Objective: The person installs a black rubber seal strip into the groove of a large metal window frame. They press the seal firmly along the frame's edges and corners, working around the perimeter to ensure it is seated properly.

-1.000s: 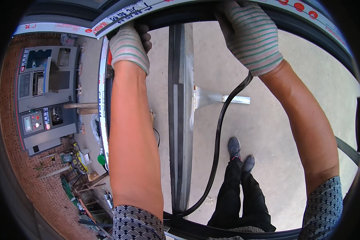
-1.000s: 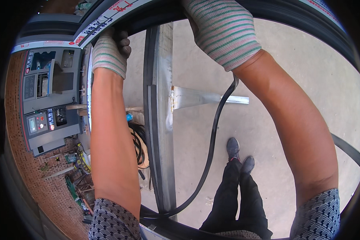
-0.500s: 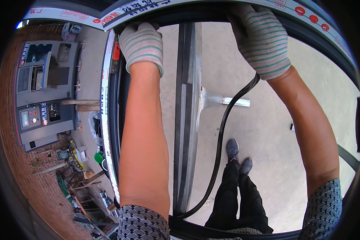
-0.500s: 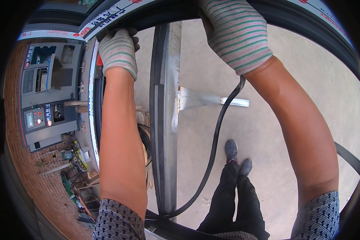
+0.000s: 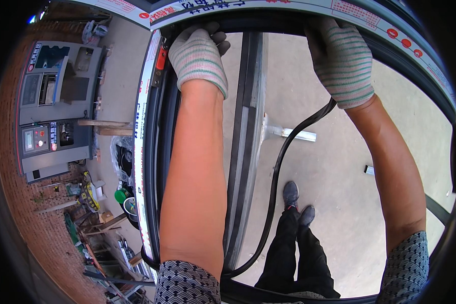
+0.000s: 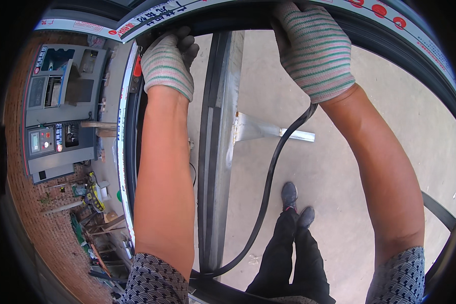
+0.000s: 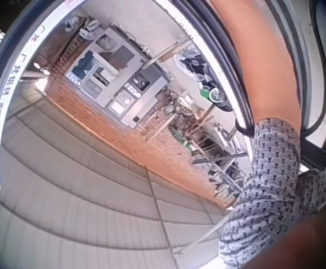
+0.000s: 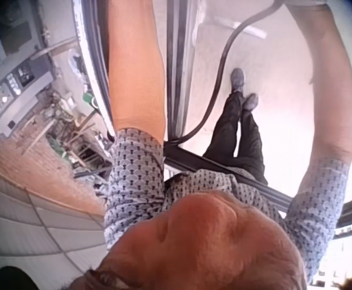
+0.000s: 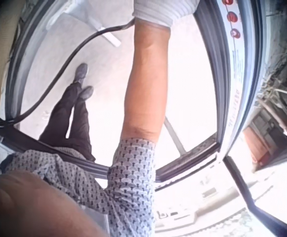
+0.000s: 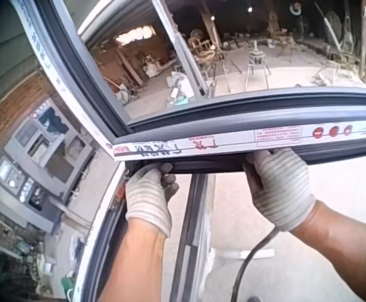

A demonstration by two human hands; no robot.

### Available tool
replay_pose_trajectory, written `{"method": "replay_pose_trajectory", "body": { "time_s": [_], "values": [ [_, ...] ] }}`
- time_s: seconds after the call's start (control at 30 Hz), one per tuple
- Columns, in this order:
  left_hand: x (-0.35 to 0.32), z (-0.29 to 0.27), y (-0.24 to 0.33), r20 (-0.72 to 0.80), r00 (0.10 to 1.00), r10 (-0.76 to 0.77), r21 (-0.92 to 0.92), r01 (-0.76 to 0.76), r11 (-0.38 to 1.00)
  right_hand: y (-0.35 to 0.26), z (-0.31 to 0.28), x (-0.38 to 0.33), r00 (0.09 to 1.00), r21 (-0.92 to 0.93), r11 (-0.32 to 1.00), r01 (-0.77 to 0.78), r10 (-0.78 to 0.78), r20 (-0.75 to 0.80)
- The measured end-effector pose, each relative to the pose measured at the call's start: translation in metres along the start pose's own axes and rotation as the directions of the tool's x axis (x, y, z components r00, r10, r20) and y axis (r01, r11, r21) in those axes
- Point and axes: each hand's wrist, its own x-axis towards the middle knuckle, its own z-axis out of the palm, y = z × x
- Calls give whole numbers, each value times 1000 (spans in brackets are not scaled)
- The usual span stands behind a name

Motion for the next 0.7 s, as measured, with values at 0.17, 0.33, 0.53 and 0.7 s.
{"method": "replay_pose_trajectory", "body": {
  "time_s": [0.17, 0.33, 0.53, 0.7],
  "values": [
    [-2, 5, 1, -9, 997, 77, 306, -71, 949, 3, -1, -1, 1000, 44, 999, -8, 8, -5],
    [8, -5, -3, 13, 968, 250, 576, -212, 789, -3, -2, 5, 1000, 23, 1000, -9, 9, 13],
    [9, -2, 1, 41, 932, 360, 757, -264, 598, -8, 0, 5, 1000, 65, 998, -3, 4, -3],
    [19, -7, 0, 43, 936, 350, 718, -273, 640, -7, 3, 6, 1000, 61, 998, 1, 0, -9]
  ]
}}
